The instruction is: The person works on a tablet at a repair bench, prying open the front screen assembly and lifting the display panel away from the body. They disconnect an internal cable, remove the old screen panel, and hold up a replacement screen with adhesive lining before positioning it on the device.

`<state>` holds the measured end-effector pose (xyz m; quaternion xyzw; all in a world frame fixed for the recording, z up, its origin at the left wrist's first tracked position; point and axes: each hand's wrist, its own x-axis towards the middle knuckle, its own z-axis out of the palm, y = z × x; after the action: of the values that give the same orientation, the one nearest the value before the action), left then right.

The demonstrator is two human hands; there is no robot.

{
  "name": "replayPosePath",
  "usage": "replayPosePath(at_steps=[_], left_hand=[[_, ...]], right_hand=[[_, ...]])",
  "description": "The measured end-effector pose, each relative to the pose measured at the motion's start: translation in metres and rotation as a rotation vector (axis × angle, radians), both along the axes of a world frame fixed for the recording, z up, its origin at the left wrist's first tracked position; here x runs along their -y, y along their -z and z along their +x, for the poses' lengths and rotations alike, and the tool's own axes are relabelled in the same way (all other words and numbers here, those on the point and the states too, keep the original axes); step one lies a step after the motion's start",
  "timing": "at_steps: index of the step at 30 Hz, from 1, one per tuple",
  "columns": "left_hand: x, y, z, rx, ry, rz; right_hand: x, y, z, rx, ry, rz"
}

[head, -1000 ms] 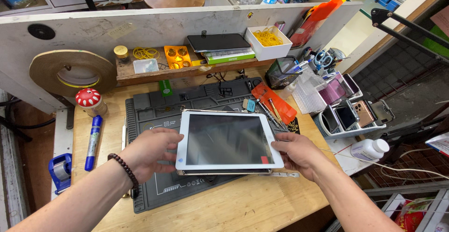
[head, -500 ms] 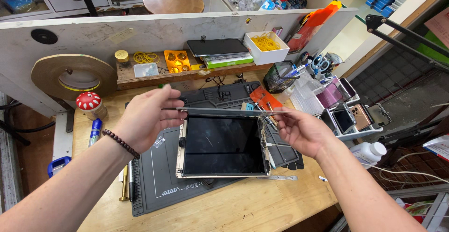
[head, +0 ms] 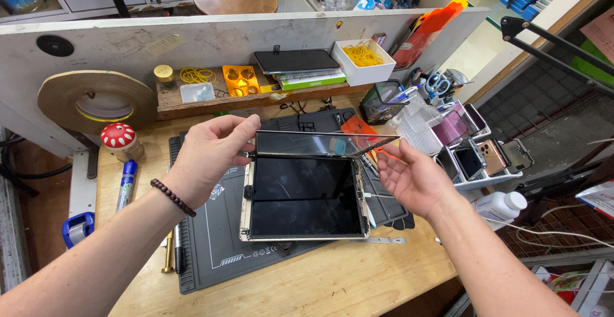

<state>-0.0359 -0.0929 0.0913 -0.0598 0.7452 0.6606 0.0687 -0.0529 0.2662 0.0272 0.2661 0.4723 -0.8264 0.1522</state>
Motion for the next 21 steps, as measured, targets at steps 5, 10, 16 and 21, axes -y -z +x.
replayPosePath(at_steps=[5, 10, 16, 21], left_hand=[[0.004, 0.003, -0.002, 0.027, -0.012, -0.022], [0.006, 0.009, -0.009, -0.006, -0.029, -0.035], [0.01, 0.013, -0.02, 0.004, -0.032, -0.034], [0.012, 0.014, -0.024, 0.025, -0.03, -0.015]], right_hand=[[0.004, 0.023, 0.015, 0.105, -0.206, 0.285], [0.014, 0.035, 0.026, 0.219, -0.466, 0.558], [0.029, 0.023, 0.031, 0.314, -0.582, 0.754], [0.036, 0.01, 0.029, 0.392, -0.6, 0.71]])
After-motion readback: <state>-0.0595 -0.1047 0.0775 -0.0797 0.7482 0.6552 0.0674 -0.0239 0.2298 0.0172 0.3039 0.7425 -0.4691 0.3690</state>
